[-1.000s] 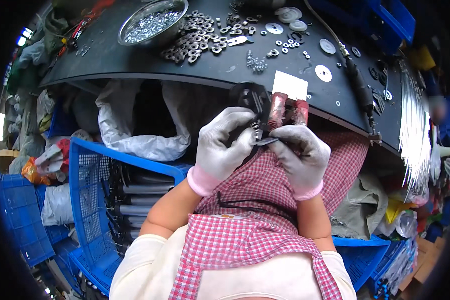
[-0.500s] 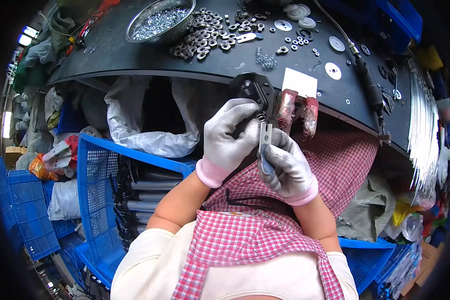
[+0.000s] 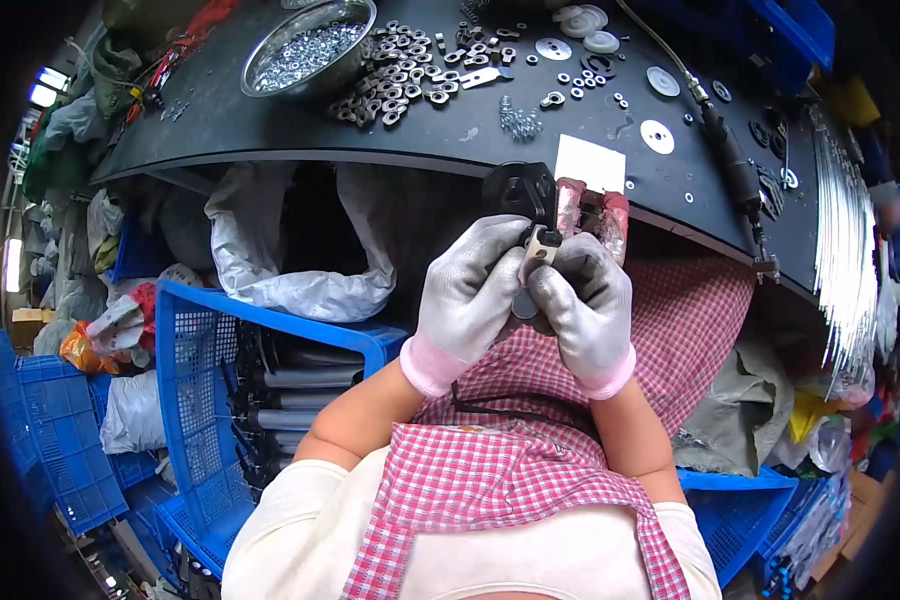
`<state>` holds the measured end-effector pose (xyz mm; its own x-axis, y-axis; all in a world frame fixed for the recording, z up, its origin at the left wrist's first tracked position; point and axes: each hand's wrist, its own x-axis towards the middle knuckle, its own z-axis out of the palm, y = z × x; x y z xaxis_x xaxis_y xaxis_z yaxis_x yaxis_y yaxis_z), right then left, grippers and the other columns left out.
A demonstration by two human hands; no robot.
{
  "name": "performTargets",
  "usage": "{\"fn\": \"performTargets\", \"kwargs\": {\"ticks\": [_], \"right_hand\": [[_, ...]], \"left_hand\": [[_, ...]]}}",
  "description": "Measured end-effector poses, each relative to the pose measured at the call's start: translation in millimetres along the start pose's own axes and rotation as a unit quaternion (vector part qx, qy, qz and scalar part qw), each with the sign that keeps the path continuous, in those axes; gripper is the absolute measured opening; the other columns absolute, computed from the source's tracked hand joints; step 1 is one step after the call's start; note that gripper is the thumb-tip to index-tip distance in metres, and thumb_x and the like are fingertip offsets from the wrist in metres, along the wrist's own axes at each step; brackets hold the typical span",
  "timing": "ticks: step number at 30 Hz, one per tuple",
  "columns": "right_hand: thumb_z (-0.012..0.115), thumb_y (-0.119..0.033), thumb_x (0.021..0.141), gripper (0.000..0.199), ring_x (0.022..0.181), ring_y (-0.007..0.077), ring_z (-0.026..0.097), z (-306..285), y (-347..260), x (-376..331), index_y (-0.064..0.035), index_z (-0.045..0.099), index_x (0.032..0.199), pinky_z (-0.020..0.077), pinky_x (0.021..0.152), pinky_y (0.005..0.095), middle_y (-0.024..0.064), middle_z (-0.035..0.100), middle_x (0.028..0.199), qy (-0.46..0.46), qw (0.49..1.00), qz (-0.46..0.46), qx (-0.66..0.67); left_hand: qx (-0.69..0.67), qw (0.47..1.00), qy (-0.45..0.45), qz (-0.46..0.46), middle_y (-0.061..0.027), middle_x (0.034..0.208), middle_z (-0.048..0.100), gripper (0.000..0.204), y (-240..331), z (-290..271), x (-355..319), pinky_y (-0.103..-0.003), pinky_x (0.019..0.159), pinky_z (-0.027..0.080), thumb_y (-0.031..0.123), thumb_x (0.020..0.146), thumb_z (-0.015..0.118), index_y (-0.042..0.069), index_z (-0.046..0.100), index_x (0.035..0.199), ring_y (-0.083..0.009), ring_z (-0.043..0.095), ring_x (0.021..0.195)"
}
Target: The recorder assembles the various metal and plastic components of a manual caulking gun at an industrial workbench.
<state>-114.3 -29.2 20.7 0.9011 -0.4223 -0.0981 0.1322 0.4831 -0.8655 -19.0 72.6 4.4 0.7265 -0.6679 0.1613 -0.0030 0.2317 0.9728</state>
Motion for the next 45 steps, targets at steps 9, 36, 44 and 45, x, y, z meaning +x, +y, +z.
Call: {"fn": "performTargets", "kwargs": {"ticks": [9,36,44,45], "right_hand": [[0.065,-0.009,0.085,0.012,0.067,0.0093,0.061,-6.6,-47.2,39.4,0.0007,0.064,0.093,0.0488,0.061,0.0261,0.006,0.064,0.075,-0.188,0.92,-0.032,-0.343],[0.068,-0.025,0.083,0.026,0.109,0.0302,0.057,1.7,-38.7,271.7,-0.0122,0.067,0.106,0.0484,0.092,0.0422,0.0102,0.056,0.115,-0.034,0.541,-0.15,-0.827],[0.06,-0.007,0.089,0.013,0.072,0.0276,0.059,31.1,-64.4,190.3,-0.0043,0.061,0.102,0.0502,0.075,0.0317,0.0123,0.068,0.088,-0.174,0.875,-0.218,-0.396],[0.06,-0.006,0.087,0.014,0.074,0.0268,0.06,42.2,-72.4,167.7,-0.0044,0.061,0.101,0.0501,0.074,0.0316,0.0118,0.066,0.086,-0.22,0.812,-0.262,-0.472]], "left_hand": [[0.124,0.981,-0.101,0.114,-0.0228,0.122,0.053,0.059,14.0,-28.9,-7.8,-0.037,0.093,0.046,0.027,0.086,0.07,-0.008,0.048,0.127,-0.0311,0.057,0.109],[-0.162,0.971,0.156,0.085,-0.0152,0.128,0.047,0.052,-11.6,-57.3,12.9,-0.019,0.041,0.041,0.022,0.093,0.057,0.005,0.034,0.136,-0.0096,0.055,0.058],[0.275,0.94,0.155,0.132,-0.0175,0.12,0.056,0.08,-0.7,-67.2,19.1,-0.032,0.081,0.054,0.001,0.072,0.07,0.007,0.029,0.14,-0.0246,0.066,0.095],[0.314,0.927,0.138,0.152,-0.0208,0.117,0.058,0.089,9.1,-68.2,19.8,-0.035,0.081,0.055,0.002,0.068,0.074,0.007,0.024,0.142,-0.0273,0.066,0.097]]}}
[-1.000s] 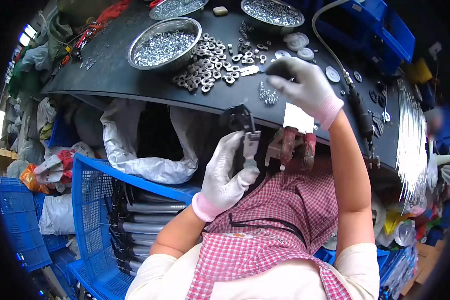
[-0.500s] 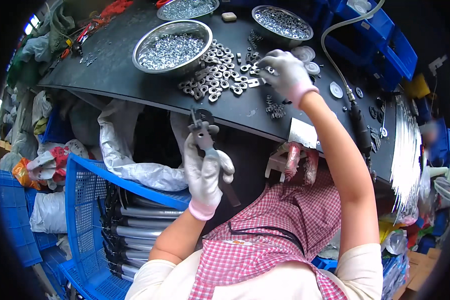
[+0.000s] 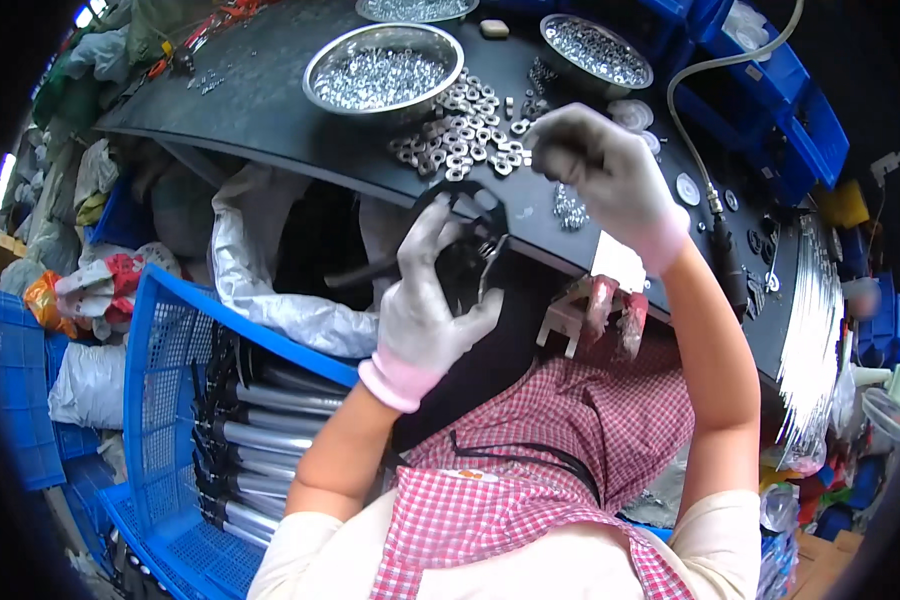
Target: The recorder assembles the various metal and plastic components of a manual caulking gun at an industrial workbench.
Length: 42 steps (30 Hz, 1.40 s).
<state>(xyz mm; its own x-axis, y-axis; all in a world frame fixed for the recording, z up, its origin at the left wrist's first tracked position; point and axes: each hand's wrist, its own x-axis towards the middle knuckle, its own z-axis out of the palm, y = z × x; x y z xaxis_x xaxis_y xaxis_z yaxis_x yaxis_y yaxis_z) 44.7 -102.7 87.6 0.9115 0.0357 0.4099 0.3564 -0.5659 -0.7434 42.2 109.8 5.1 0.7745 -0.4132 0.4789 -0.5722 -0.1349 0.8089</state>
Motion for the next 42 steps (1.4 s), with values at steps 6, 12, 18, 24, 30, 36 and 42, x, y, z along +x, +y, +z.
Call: {"fn": "performTargets", "kwargs": {"ticks": [6,12,18,24,30,36,42], "right_hand": [[0.063,-0.014,0.074,0.014,0.078,0.0222,0.059,9.3,-47.2,-44.4,-0.0096,0.061,0.088,0.0488,0.066,0.035,0.0042,0.053,0.076,-0.025,0.915,-0.199,-0.351],[0.072,-0.014,0.068,0.013,0.081,0.0242,0.059,-5.7,-65.9,-64.1,-0.0105,0.065,0.079,0.0488,0.068,0.0342,0.0041,0.057,0.081,0.026,0.927,-0.145,-0.346],[0.075,-0.004,0.069,0.021,0.094,0.0274,0.06,4.4,-55.9,-89.7,-0.0105,0.071,0.088,0.0518,0.077,0.0346,0.0098,0.062,0.097,0.109,0.982,-0.022,-0.155],[0.069,-0.001,0.082,0.048,0.1,0.0158,0.06,17.6,-61.0,-109.5,0.0023,0.049,0.125,0.0505,0.084,0.027,0.0104,0.058,0.113,0.162,0.946,0.159,0.232],[0.068,0.0,0.082,0.074,0.103,0.0172,0.058,32.8,-63.1,-112.1,0.0011,0.024,0.142,0.05,0.089,0.0301,0.0135,0.057,0.109,0.282,0.872,0.179,0.357],[0.062,0.003,0.085,0.067,0.1,0.0137,0.057,26.5,-62.7,-119.3,-0.0046,0.028,0.143,0.0499,0.084,0.027,0.0096,0.056,0.108,0.297,0.848,0.157,0.409],[0.067,-0.009,0.08,0.06,0.115,0.0252,0.055,-22.2,-52.9,-151.8,-0.0046,0.042,0.135,0.0452,0.096,0.0335,0.0144,0.054,0.124,0.081,0.975,0.172,0.114]], "left_hand": [[0.087,0.977,-0.095,0.17,-0.0221,0.115,0.06,0.11,20.3,-8.0,18.0,-0.036,0.078,0.056,0.004,0.064,0.077,0.0,0.005,0.147,-0.0346,0.068,0.092],[0.097,0.958,-0.133,0.236,-0.0233,0.117,0.059,0.111,43.5,-5.3,12.7,-0.037,0.072,0.057,0.01,0.063,0.079,-0.001,0.007,0.147,-0.0357,0.068,0.089],[0.106,0.941,-0.132,0.293,-0.0239,0.125,0.056,0.098,48.7,2.4,9.1,-0.036,0.069,0.058,0.009,0.068,0.077,0.0,0.016,0.145,-0.0356,0.068,0.089],[0.111,0.943,-0.142,0.28,-0.023,0.127,0.055,0.094,51.2,9.1,3.1,-0.036,0.07,0.058,0.006,0.07,0.077,0.001,0.02,0.144,-0.0357,0.068,0.091],[0.115,0.936,-0.098,0.318,-0.0197,0.116,0.058,0.089,56.2,18.8,7.0,-0.035,0.052,0.055,0.016,0.072,0.077,0.005,0.025,0.144,-0.0313,0.067,0.07],[0.171,0.924,-0.112,0.324,-0.0182,0.122,0.057,0.081,65.7,29.4,11.3,-0.033,0.058,0.055,0.012,0.069,0.076,-0.002,0.036,0.138,-0.0293,0.065,0.093],[0.123,0.927,-0.177,0.306,-0.019,0.123,0.056,0.077,51.8,28.5,-5.7,-0.039,0.073,0.056,0.006,0.066,0.076,-0.002,0.04,0.133,-0.0361,0.06,0.101]]}}
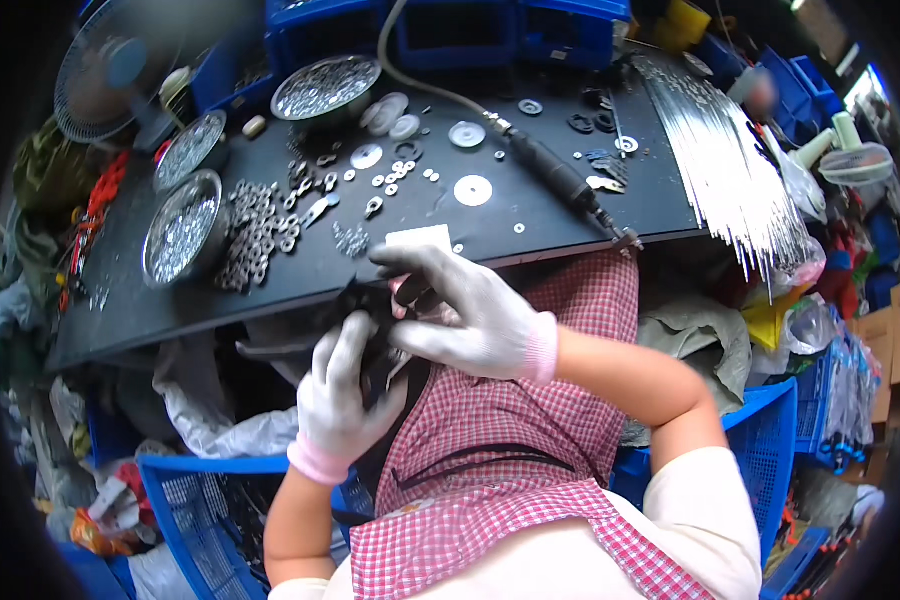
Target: The recorder assembles the various metal and plastic components of a manual caulking gun at an industrial workbench.
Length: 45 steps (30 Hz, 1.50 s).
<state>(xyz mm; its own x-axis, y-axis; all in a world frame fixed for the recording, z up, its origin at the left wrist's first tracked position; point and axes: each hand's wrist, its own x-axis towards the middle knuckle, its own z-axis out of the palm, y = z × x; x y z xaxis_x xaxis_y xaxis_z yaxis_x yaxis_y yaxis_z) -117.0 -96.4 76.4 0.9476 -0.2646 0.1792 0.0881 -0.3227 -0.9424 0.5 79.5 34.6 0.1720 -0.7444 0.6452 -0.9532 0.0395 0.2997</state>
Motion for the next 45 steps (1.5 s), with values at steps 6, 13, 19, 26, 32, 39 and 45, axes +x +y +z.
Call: {"fn": "performTargets", "kwargs": {"ticks": [6,13,19,26,32,39,45], "right_hand": [[0.058,-0.016,0.084,0.027,0.104,0.0278,0.062,-216.5,83.8,-22.1,-0.0114,0.063,0.11,0.0511,0.085,0.0393,0.0157,0.062,0.117,0.228,0.672,0.049,-0.703],[0.07,-0.018,0.075,0.046,0.112,0.0356,0.06,-355.3,148.3,-72.2,-0.0019,0.062,0.118,0.05,0.095,0.0392,0.0227,0.058,0.125,0.193,0.555,0.491,-0.643],[0.068,-0.007,0.077,0.039,0.111,0.032,0.062,-378.5,149.9,-52.3,-0.0002,0.063,0.115,0.0523,0.09,0.0397,0.0213,0.063,0.12,0.126,0.537,0.553,-0.625],[0.059,-0.015,0.084,0.033,0.098,0.028,0.066,-405.6,146.9,-120.8,0.0009,0.062,0.113,0.053,0.08,0.0384,0.0203,0.067,0.105,0.316,0.69,0.361,-0.542],[0.048,-0.034,0.1,0.025,0.04,0.0083,0.032,-238.1,95.2,-85.7,-0.0102,0.055,0.102,0.024,0.037,0.0232,-0.0033,0.036,0.056,0.488,0.823,0.018,0.289],[0.048,-0.022,0.101,0.024,0.083,0.0205,0.061,-64.4,-0.6,-59.1,-0.0046,0.058,0.113,0.0567,0.067,0.0264,0.011,0.064,0.094,0.355,0.752,-0.197,0.52],[0.048,-0.023,0.101,0.021,0.071,0.0182,0.054,-6.7,8.6,-37.6,-0.0062,0.057,0.111,0.051,0.051,0.0224,0.0063,0.06,0.086,0.385,0.714,-0.142,0.567]], "left_hand": [[-0.098,0.976,-0.001,-0.196,-0.0196,0.115,0.054,0.077,-7.4,2.2,-55.0,-0.038,0.086,0.05,0.0,0.065,0.072,-0.002,0.039,0.135,-0.0336,0.058,0.102],[-0.082,0.971,-0.009,-0.224,-0.02,0.116,0.052,0.078,-10.1,-5.3,-64.5,-0.039,0.088,0.048,0.0,0.065,0.071,-0.002,0.038,0.136,-0.034,0.057,0.103],[-0.061,0.984,0.008,-0.169,-0.0127,0.113,0.051,0.075,7.6,-6.8,-54.9,-0.029,0.082,0.051,-0.009,0.067,0.062,-0.002,0.037,0.138,-0.0201,0.059,0.095],[-0.206,0.943,0.079,-0.249,-0.0116,0.117,0.053,0.079,7.6,-7.1,-61.9,-0.026,0.08,0.053,-0.008,0.066,0.063,-0.002,0.034,0.139,-0.0162,0.059,0.095],[-0.43,0.834,0.134,-0.319,-0.0134,0.115,0.058,0.079,15.7,-30.7,-43.1,-0.025,0.091,0.046,0.017,0.071,0.078,-0.008,0.038,0.134,-0.0157,0.057,0.102],[-0.928,0.339,-0.047,-0.147,-0.0225,0.131,0.049,0.106,22.5,1.6,23.8,-0.021,0.053,0.05,0.047,0.071,0.081,0.001,0.023,0.147,-0.0121,0.059,0.062],[-0.934,0.312,0.013,-0.173,-0.025,0.141,0.037,0.096,37.8,15.1,6.9,-0.014,0.041,0.036,0.051,0.08,0.071,0.007,0.021,0.15,-0.0044,0.045,0.047]]}}
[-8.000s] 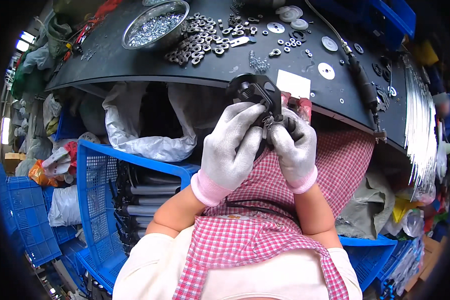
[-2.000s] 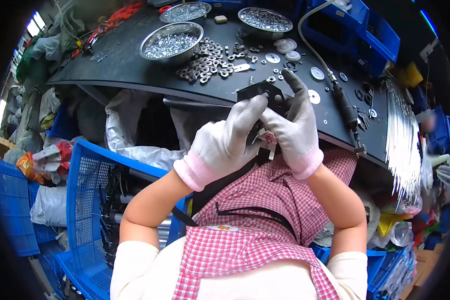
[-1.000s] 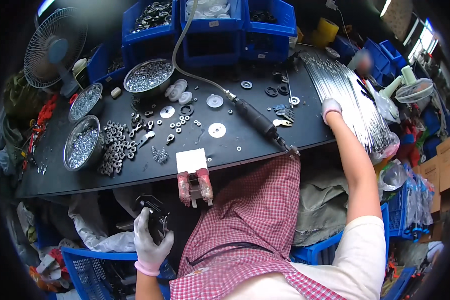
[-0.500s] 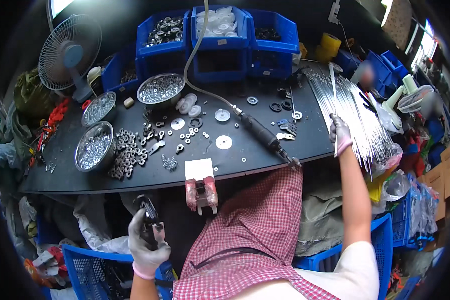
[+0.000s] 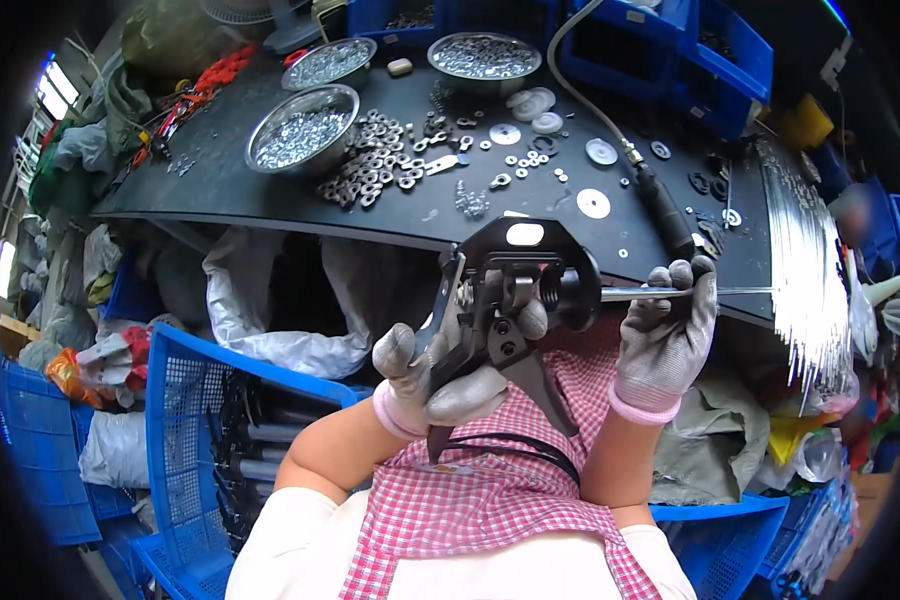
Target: The recorder assembles the various metal and plastic components of a manual caulking gun at an industrial workbench.
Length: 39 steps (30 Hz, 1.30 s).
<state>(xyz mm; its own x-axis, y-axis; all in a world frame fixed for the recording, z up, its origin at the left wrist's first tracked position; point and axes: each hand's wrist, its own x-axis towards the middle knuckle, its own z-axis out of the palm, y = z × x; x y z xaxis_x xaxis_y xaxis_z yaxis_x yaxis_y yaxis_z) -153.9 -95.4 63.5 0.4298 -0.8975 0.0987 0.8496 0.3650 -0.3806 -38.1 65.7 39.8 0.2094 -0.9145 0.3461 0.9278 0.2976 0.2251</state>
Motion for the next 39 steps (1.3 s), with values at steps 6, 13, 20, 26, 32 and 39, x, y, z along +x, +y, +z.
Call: {"fn": "performTargets", "kwargs": {"ticks": [6,13,20,26,32,39], "right_hand": [[0.052,-0.025,0.099,0.017,0.069,0.018,0.054,11.2,20.5,-22.5,-0.0103,0.055,0.109,0.0499,0.051,0.0199,0.0046,0.058,0.086,0.013,0.999,0.027,-0.042],[0.057,-0.033,0.095,0.025,0.076,0.0202,0.06,-5.1,28.3,-26.0,-0.012,0.055,0.109,0.0553,0.057,0.0241,0.0067,0.059,0.089,-0.004,0.997,0.051,-0.049],[0.055,-0.028,0.097,0.019,0.084,0.0208,0.062,-21.7,40.8,-26.2,-0.0113,0.056,0.106,0.055,0.065,0.0285,0.0097,0.062,0.096,-0.071,0.992,0.105,0.02],[0.056,-0.027,0.097,0.019,0.08,0.0214,0.066,-31.6,38.4,-20.7,-0.0094,0.055,0.104,0.0553,0.058,0.0261,0.0147,0.065,0.094,-0.093,0.983,0.161,-0.005],[0.061,-0.027,0.093,0.023,0.073,0.0246,0.069,-35.8,30.6,-16.1,-0.0061,0.057,0.1,0.0568,0.055,0.0277,0.0184,0.067,0.091,-0.095,0.981,0.146,-0.083],[0.065,-0.028,0.091,0.026,0.069,0.0257,0.069,-47.5,26.4,-8.7,-0.0035,0.059,0.098,0.0573,0.055,0.0305,0.018,0.069,0.083,-0.175,0.963,0.114,-0.173]], "left_hand": [[-0.06,0.997,-0.032,-0.026,-0.0248,0.138,0.04,0.101,0.8,-14.5,-6.2,-0.016,0.044,0.043,0.048,0.08,0.072,0.009,0.012,0.152,-0.0069,0.051,0.05],[-0.051,0.997,0.032,-0.038,-0.0274,0.133,0.044,0.099,10.6,-9.7,-13.8,-0.017,0.04,0.044,0.041,0.079,0.074,0.008,0.015,0.151,-0.0091,0.053,0.048],[-0.038,0.995,0.082,-0.033,-0.03,0.128,0.049,0.097,16.2,1.3,-16.6,-0.017,0.036,0.044,0.035,0.079,0.077,0.007,0.018,0.15,-0.0113,0.055,0.046],[-0.002,0.995,0.097,-0.014,-0.0312,0.121,0.054,0.087,16.8,3.2,-18.8,-0.017,0.032,0.042,0.032,0.083,0.074,0.004,0.023,0.148,-0.0114,0.052,0.038],[0.104,0.991,0.085,-0.015,-0.0246,0.117,0.058,0.082,20.9,-13.4,-24.2,-0.016,0.032,0.036,0.041,0.084,0.07,0.002,0.03,0.144,-0.0084,0.046,0.038],[0.14,0.98,0.134,-0.043,-0.0153,0.112,0.062,0.079,30.4,-15.9,-24.3,-0.016,0.033,0.029,0.054,0.084,0.066,0.003,0.04,0.138,-0.0057,0.041,0.038]]}}
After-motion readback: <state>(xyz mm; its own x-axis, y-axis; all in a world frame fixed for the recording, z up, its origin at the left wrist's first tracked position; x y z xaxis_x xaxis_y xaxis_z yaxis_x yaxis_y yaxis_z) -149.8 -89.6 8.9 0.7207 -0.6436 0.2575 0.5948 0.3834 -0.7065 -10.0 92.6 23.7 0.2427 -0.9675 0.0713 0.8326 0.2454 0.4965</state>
